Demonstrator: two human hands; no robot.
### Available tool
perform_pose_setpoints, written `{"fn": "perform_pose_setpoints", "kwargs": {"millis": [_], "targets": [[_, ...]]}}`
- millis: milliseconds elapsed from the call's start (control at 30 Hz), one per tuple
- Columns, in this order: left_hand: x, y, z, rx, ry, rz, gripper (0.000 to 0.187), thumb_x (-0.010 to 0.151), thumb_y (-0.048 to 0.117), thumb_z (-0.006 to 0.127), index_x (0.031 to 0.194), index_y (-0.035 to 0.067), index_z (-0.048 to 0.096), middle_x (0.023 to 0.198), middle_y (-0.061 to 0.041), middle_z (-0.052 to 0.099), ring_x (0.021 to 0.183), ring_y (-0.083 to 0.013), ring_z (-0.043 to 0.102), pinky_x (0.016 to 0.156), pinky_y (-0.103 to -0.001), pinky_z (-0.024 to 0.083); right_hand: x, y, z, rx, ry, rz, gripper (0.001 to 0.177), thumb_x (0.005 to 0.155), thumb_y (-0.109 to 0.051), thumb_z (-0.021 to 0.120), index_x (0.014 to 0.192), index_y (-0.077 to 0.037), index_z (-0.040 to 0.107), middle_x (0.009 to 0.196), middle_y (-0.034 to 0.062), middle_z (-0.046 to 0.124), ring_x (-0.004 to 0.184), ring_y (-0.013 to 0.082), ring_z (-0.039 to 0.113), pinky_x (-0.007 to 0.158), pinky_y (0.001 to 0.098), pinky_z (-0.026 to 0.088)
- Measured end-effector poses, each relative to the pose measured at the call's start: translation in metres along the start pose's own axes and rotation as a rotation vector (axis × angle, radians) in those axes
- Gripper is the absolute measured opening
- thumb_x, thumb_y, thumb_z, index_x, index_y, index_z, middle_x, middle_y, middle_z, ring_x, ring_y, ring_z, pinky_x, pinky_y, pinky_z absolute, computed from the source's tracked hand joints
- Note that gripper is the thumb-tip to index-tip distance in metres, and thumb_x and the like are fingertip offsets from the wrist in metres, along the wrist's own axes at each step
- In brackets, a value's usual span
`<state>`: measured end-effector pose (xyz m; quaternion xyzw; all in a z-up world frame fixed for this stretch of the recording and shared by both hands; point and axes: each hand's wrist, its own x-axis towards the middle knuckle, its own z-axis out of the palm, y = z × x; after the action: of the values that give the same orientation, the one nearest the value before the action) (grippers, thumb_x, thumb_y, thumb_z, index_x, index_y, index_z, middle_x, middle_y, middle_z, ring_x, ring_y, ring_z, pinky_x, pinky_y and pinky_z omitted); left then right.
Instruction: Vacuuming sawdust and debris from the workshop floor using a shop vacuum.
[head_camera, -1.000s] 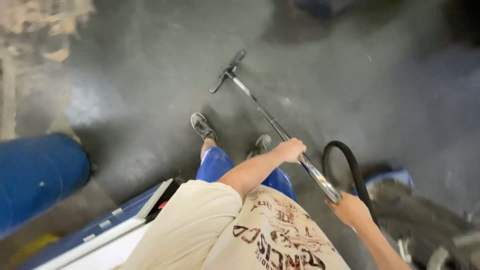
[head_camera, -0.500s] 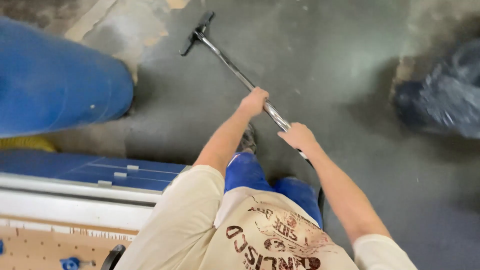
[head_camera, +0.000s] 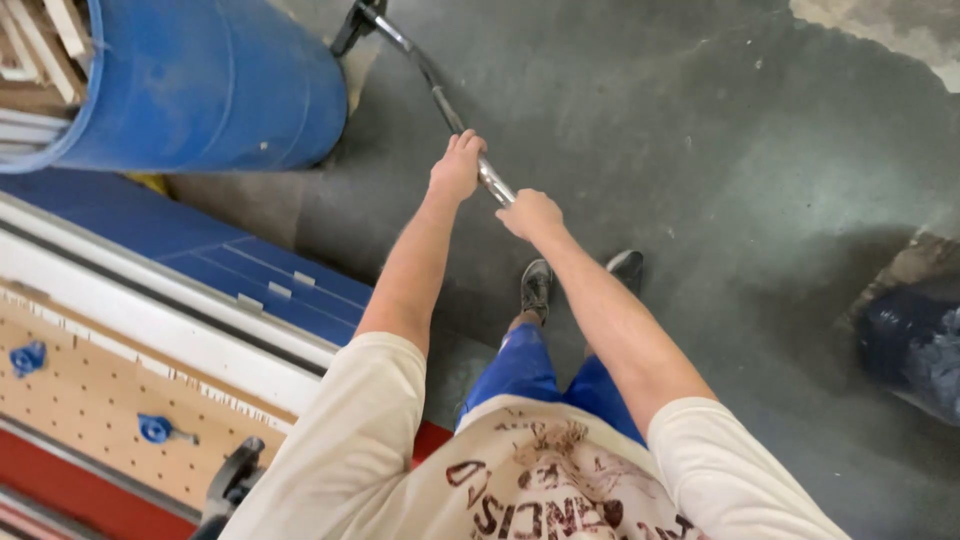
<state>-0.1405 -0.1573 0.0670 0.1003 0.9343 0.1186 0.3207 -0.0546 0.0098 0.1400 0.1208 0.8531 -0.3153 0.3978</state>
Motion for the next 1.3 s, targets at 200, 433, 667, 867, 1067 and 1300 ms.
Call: {"fn": "perform_pose_setpoints", "kwargs": {"millis": [200, 433, 667, 867, 1067, 1300], "targets": [[-0.006, 0.023, 0.055, -0.021, -0.009, 0.030, 0.043, 0.086, 0.012, 0.081, 0.119, 0.024, 0.056, 0.158, 0.002, 0.041, 0.152, -0.0348, 0.031, 0.104, -0.056, 0.057, -0.035, 0.043, -0.019, -0.085, -0.126, 0.000, 0.057, 0.092, -0.043, 0.068, 0.119, 0.007, 0.069, 0.106, 0.0269, 0.075, 0.105, 0.0416, 0.073, 0.087, 0.0518, 0.059], [-0.086, 0.047, 0.069, -0.040, -0.085, -0.007, 0.037, 0.088, 0.006, 0.076, 0.115, 0.021, 0.056, 0.157, 0.000, 0.041, 0.152, -0.0438, 0.029, 0.106, -0.056, 0.055, -0.099, 0.061, -0.023, -0.095, -0.285, -0.055, 0.064, 0.092, -0.046, 0.067, 0.123, 0.010, 0.067, 0.115, 0.0289, 0.073, 0.110, 0.0436, 0.071, 0.093, 0.0527, 0.058], [-0.148, 0.058, 0.092, -0.218, -0.077, -0.148, 0.037, 0.089, 0.004, 0.072, 0.115, 0.022, 0.054, 0.157, -0.001, 0.041, 0.151, -0.0497, 0.026, 0.108, -0.054, 0.053, -0.111, 0.082, -0.022, -0.322, -0.377, -0.107, 0.054, 0.089, -0.045, 0.067, 0.120, -0.001, 0.072, 0.112, 0.0202, 0.076, 0.110, 0.0382, 0.072, 0.092, 0.0512, 0.059], [-0.099, 0.071, 0.125, -0.283, 0.006, -0.140, 0.046, 0.082, 0.007, 0.081, 0.118, 0.022, 0.057, 0.151, -0.004, 0.045, 0.148, -0.0476, 0.030, 0.108, -0.052, 0.054, -0.134, 0.088, -0.099, -0.468, -0.322, -0.083, 0.041, 0.092, -0.036, 0.065, 0.118, -0.005, 0.074, 0.114, 0.0188, 0.076, 0.113, 0.0384, 0.071, 0.095, 0.0533, 0.058], [-0.061, 0.205, 0.149, -0.169, 0.002, 0.059, 0.039, 0.085, 0.010, 0.081, 0.117, 0.021, 0.063, 0.142, -0.006, 0.053, 0.148, -0.0366, 0.034, 0.105, -0.045, 0.058, -0.210, 0.160, -0.181, -0.430, -0.239, 0.099, 0.045, 0.091, -0.042, 0.064, 0.116, -0.006, 0.074, 0.113, 0.0198, 0.078, 0.113, 0.0381, 0.072, 0.096, 0.0507, 0.058], [-0.058, 0.331, 0.202, -0.278, -0.118, 0.481, 0.011, 0.087, 0.021, 0.064, 0.097, 0.017, 0.063, 0.107, -0.010, 0.059, 0.134, -0.0396, 0.044, 0.081, -0.054, 0.059, -0.293, 0.263, -0.184, -0.298, -0.232, 0.451, 0.044, 0.091, -0.051, 0.058, 0.109, -0.014, 0.074, 0.118, 0.0122, 0.078, 0.111, 0.0363, 0.072, 0.093, 0.0423, 0.054]]}}
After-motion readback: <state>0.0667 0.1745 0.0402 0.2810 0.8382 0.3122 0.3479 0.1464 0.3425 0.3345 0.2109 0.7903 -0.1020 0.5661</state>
